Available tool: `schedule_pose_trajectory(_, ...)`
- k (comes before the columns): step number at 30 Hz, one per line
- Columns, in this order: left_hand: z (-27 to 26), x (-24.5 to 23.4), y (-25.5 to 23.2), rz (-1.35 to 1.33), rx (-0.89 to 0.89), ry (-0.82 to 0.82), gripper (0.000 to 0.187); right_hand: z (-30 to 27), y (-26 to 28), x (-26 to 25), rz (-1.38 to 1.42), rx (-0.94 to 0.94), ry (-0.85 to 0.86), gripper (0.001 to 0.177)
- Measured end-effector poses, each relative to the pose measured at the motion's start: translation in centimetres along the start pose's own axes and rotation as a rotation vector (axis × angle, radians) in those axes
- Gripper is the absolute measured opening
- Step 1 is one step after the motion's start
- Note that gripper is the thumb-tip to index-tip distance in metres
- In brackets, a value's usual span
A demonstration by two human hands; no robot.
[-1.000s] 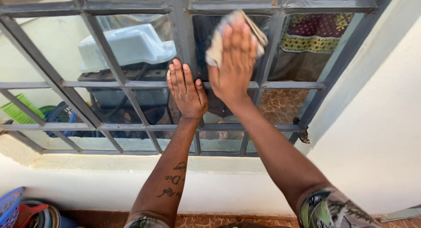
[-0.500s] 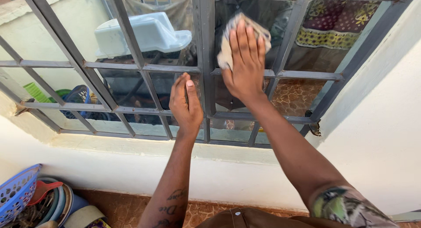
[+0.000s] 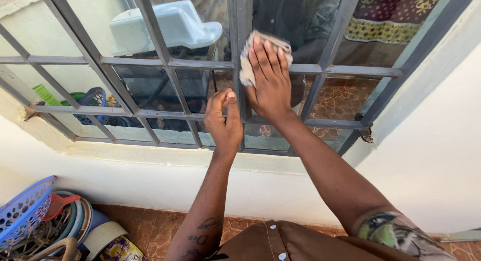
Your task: The person wipes several glass panes of a window with a cloth by hand.
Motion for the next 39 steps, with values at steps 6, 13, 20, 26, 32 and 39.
schedule_pose_trajectory(6, -1.5, 1.6, 0.7, -0.043, -0.025, 0.070, 0.029, -2.3, -2.0, -0.2, 0.001, -0.014, -0.005, 0.069)
schedule_pose_trajectory(13, -2.2, 0.0, 4.8, -0.001, -0.224, 0.076, 0.025, -6.8, -7.6, -3.1, -0.066, 0.225, -0.146, 0.058)
schedule_pose_trajectory(20, -2.6, 2.6, 2.0, -0.113, -0.182, 0.181, 0.023, -4.0, -1.9, 1.4, 0.051, 0.077, -0.015, 0.066)
schedule_pose_trajectory(26, -3.6, 1.7, 4.3, -0.112, -0.369, 0.198, 0.025, -7.5, -6.8, -3.6, -0.039, 0.205, -0.137, 0.061)
schedule_pose_trajectory(32, -3.9, 3.5, 3.0, -0.062, -0.296, 0.289, 0.025, -4.5, -7.0, -5.1, -0.069, 0.227, -0.193, 0.067)
schedule_pose_trajectory(39, -5.1, 6.8, 1.9, -0.173, -0.386, 0.394, 0.026, 0.2, -8.5, -7.4, -0.156, 0.206, -0.215, 0.074)
Point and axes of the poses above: each hand's wrist, its own z-axis towards the middle knuckle, its own x-axis out of the palm, y = z × x, the point moved 10 cm from there along z, towards the middle knuckle, and after that the axes turned 7 degrees about z, right-handed, at the moved point
